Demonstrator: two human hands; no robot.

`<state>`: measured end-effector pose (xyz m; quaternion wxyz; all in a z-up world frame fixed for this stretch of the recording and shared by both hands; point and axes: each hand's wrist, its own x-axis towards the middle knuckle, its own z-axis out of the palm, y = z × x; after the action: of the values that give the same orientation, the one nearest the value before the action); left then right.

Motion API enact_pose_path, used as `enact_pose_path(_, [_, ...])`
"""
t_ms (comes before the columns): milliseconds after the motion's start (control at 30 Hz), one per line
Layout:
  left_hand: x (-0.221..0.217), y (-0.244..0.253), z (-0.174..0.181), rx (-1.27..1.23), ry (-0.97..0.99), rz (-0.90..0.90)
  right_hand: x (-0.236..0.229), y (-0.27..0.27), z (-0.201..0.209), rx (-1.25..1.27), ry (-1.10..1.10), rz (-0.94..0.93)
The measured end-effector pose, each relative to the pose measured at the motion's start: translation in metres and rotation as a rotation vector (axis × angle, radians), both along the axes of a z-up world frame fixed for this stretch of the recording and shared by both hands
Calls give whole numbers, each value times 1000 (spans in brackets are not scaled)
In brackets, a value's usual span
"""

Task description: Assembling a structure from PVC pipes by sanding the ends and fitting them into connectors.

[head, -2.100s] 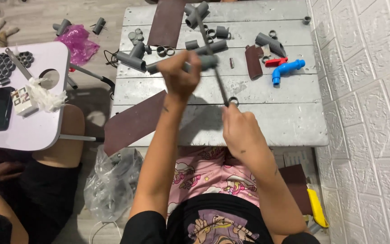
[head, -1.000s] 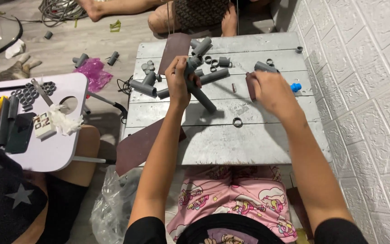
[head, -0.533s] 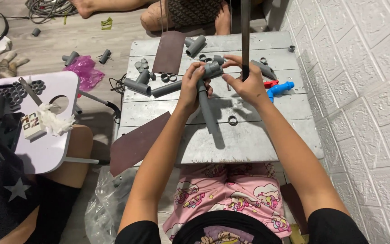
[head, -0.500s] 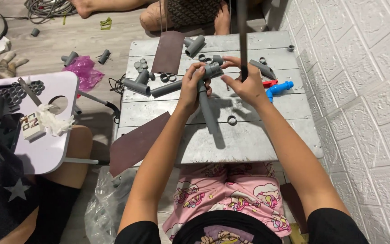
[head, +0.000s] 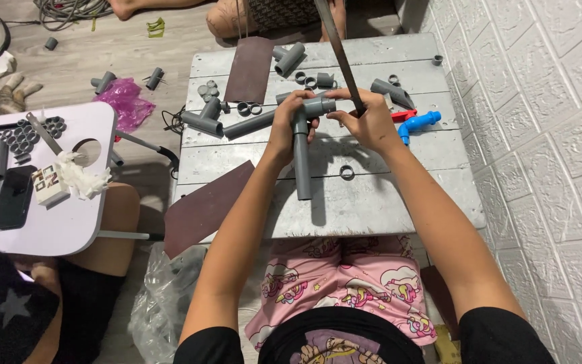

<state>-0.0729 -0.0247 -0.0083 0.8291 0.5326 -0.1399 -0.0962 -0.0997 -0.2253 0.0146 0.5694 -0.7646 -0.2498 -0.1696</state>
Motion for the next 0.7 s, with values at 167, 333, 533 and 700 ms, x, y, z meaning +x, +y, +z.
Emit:
enact_pose_path(167, [-2,7,19,-20,-166,-172,2,-1,-1,111,-12,-85])
enact_pose_path(333, [-17,10,38,189,-376,-80,7,-3,-3,196,-29,-116])
enact_pose_path(533, [-23,-1,39,385,-830,302,-1,-2,4,210,50,-93])
enact_pose_path(700, [-17,6,40,415,-839,458,7,-17,8,97,116,-290])
